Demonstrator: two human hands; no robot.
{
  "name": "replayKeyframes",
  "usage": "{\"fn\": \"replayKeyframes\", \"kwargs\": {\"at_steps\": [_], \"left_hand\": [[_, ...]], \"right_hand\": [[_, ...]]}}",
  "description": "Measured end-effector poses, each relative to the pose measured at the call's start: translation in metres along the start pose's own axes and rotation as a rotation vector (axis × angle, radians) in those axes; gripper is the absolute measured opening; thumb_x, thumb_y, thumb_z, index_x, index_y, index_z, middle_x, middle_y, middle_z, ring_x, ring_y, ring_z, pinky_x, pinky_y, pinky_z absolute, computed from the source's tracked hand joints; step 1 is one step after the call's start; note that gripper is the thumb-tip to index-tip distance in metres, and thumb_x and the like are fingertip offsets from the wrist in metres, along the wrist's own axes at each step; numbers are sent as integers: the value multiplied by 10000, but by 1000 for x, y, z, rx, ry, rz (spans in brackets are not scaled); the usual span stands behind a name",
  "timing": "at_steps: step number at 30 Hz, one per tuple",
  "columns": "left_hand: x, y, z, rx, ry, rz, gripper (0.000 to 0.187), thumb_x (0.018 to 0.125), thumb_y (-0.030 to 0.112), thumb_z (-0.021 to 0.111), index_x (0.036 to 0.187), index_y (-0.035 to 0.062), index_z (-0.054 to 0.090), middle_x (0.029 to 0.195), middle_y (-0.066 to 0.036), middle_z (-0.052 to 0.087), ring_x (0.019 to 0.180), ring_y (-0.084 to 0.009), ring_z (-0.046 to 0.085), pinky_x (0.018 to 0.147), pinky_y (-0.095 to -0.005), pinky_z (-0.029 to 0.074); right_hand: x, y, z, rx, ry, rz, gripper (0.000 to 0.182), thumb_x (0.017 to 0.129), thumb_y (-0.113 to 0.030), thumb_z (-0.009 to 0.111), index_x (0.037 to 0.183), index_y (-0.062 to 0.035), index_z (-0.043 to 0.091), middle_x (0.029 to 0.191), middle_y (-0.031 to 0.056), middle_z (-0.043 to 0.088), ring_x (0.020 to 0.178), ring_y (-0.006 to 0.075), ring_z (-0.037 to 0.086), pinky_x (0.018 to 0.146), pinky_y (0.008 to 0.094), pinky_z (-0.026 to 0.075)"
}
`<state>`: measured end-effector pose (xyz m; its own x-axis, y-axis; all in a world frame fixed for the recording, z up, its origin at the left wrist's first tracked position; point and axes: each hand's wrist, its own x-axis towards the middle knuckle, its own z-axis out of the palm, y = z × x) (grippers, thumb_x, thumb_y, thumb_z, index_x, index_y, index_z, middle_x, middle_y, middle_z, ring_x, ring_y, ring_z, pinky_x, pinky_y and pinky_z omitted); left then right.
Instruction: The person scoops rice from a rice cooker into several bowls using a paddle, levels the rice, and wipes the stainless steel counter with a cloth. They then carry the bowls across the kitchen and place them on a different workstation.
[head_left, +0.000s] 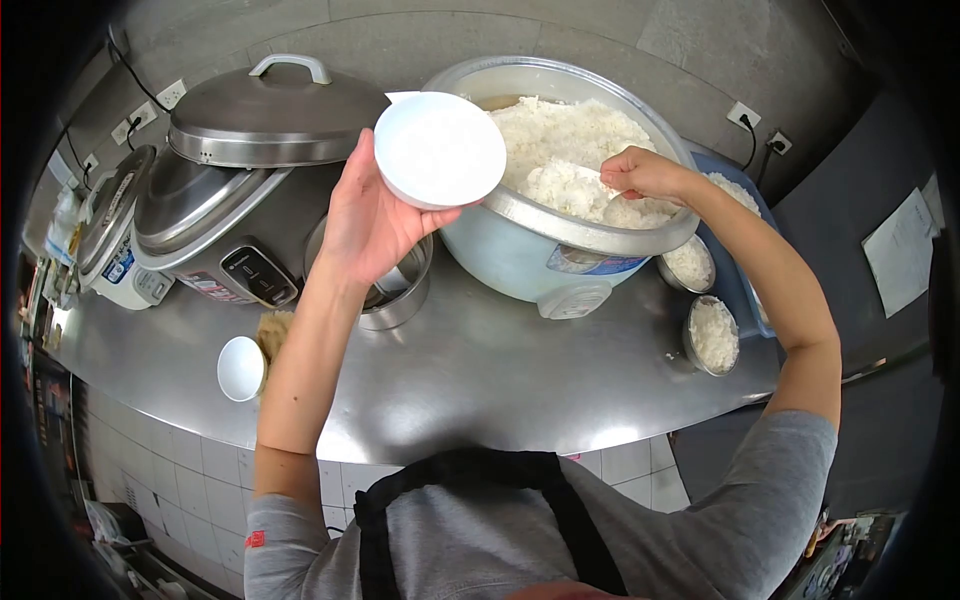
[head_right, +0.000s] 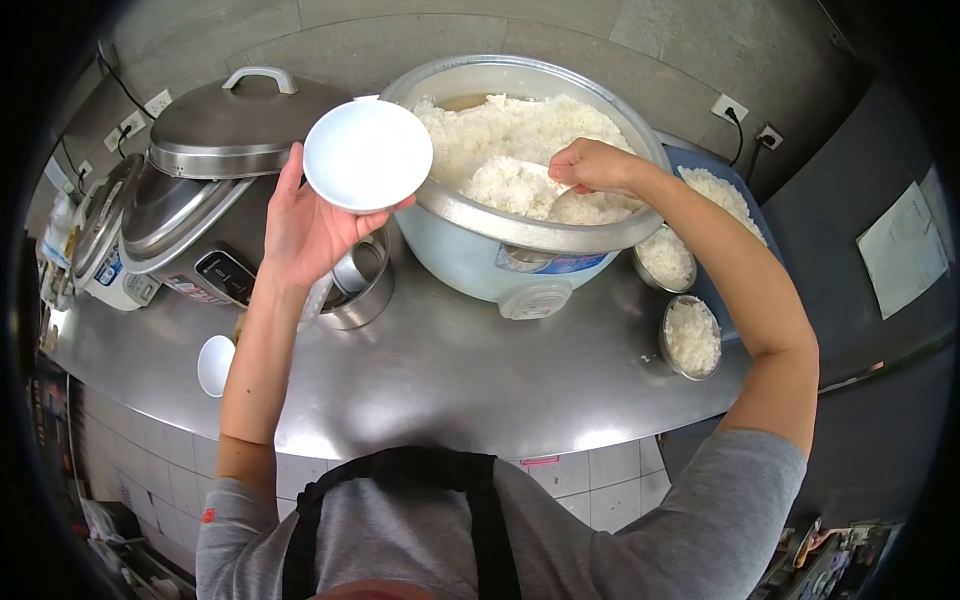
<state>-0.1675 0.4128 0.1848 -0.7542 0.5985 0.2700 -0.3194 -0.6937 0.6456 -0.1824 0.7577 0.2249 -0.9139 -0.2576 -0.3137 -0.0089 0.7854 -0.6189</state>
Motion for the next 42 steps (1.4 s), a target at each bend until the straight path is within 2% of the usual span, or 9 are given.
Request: {"fn": "replayKeyframes", "kwargs": {"at_steps": [4, 14, 18, 21, 24, 25, 31, 35, 42], "left_hand": [[20, 7, 9, 12, 14, -21, 696, 900, 515, 385, 1369, 25, 232, 1330, -268, 338, 1127, -511, 428, 853, -455, 506], [92, -19, 28, 70, 354, -86, 628, 888, 494, 432, 1337, 78, 291, 1327, -186, 365, 1160, -399, 427, 862, -487, 474], [116, -38, 34, -97, 302, -207, 600, 878, 504, 436, 1307, 100, 322, 1310, -147, 389, 1165, -338, 427, 905, -551, 398], [124, -41, 44, -31, 302, -213, 586, 899, 520, 325, 1311, 103, 330, 1321, -174, 367, 1170, -389, 412, 846, -479, 471], [130, -34, 45, 12, 321, -226, 579, 901, 505, 351, 1316, 103, 322, 1324, -172, 365, 1185, -380, 399, 885, -501, 440], [127, -33, 47, 39, 353, -187, 577, 898, 495, 369, 1317, 102, 320, 1324, -171, 365, 1190, -376, 394, 898, -509, 428], [102, -11, 33, 117, 389, -88, 604, 876, 454, 458, 1323, 77, 306, 1328, -183, 362, 1206, -363, 385, 924, -518, 409], [77, -3, 17, 205, 286, 56, 623, 889, 496, 379, 1327, 60, 300, 1302, -216, 388, 1118, -370, 486, 828, -422, 507], [59, -11, 2, 328, 275, 253, 628, 893, 513, 353, 1284, 21, 336, 1246, -182, 453, 1079, -311, 528, 798, -398, 510]], "right_hand": [[-1, 3, -21, 12, -78, 79, 261, 834, -147, 501, 587, -109, 424, 533, -38, 358, 494, 77, 308, 477, 243, 280], [-16, -34, -61, 212, 351, 119, 194, 881, -255, 474, 750, -126, 535, 502, -28, 408, 474, 57, 335, 443, 225, 247], [-12, -63, -40, -192, 419, 35, 141, 837, -135, 494, 906, -48, 581, 645, 72, 604, 606, 171, 577, 538, 304, 439], [-14, -64, -15, -918, 726, -233, 158, 813, -54, 497, 965, -54, 539, 770, 145, 627, 756, 299, 608, 636, 404, 457], [-37, -82, 8, -890, 568, -176, 229, 783, -32, 509, 1008, -61, 547, 854, 195, 621, 871, 383, 579, 711, 457, 457], [-35, -66, 0, -926, 710, -268, 232, 781, -24, 511, 1001, -80, 560, 810, 179, 630, 812, 377, 594, 700, 445, 470], [-65, -26, -17, -1204, 490, 136, 135, 798, -125, 497, 864, -86, 608, 748, 164, 631, 771, 342, 621, 660, 436, 486], [-63, -9, -6, -1010, 434, 83, 234, 872, -276, 460, 845, -100, 611, 778, 133, 638, 788, 330, 612, 689, 453, 476], [-53, -10, 8, -825, 293, 67, 257, 864, -304, 449, 814, -107, 607, 841, 101, 633, 848, 295, 595, 711, 426, 454]]}}
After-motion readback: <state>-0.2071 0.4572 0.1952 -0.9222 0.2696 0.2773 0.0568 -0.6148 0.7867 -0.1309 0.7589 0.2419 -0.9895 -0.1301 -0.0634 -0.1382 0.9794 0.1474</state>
